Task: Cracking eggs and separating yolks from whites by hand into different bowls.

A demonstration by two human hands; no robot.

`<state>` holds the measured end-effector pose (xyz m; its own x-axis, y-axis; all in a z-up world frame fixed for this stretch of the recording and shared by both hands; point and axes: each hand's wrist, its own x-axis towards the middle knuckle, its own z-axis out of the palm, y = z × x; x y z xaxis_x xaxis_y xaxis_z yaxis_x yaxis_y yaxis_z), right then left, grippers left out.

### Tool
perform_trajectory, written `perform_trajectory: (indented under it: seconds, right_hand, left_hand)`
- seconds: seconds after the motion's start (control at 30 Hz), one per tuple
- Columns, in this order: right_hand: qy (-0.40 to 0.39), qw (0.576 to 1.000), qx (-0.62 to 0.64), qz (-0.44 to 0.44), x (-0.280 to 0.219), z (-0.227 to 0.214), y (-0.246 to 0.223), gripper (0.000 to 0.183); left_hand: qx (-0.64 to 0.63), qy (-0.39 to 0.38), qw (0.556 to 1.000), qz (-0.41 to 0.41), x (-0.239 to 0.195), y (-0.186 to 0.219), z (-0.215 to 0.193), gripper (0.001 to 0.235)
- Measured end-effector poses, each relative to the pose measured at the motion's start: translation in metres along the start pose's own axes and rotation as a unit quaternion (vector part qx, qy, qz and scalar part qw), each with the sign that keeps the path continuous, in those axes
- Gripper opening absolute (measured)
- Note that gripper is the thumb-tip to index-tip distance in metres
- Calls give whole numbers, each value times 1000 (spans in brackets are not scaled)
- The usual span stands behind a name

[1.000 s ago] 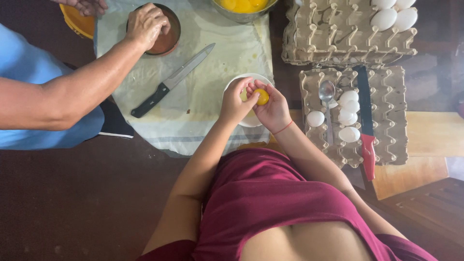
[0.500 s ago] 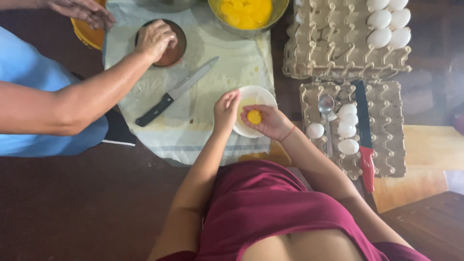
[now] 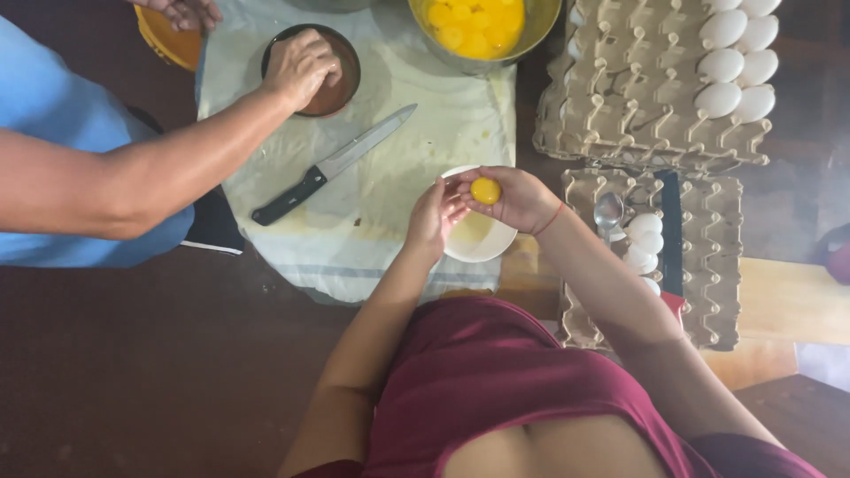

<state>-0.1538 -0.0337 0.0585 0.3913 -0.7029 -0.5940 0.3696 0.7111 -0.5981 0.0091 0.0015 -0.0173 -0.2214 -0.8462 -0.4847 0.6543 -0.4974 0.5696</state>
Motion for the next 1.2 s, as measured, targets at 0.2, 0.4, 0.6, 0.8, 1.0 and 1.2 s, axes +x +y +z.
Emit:
perform_trajectory:
  seconds: [0.2,0.4,0.6,0.8,1.0,1.2]
  right_hand:
    - [10,997,69,-27,30,-30,32,35]
    - [54,991,101,-66,29,-24,26,36]
    - [107,981,65,-146,10,-4,8,32]
    - [155,953,-64,-251,4,19,39,30]
    - [103,931,-108,-334,-16,35,35,29]
    - [136,892,-36,-430,-39,38,9,28]
  left_hand:
    - [-24,-61,998,-19,-12,10,27,51]
    - [19,-85,993,-79,8,-17,6,72]
    - [-124,8,981,-148,38,-41,-16,65]
    - [-193,8,973,-126,42,-30,-1,61]
    - [-166,-1,976,-138,43,-29,-3,57]
    - [-224,-50,966,-124,10,2,28,62]
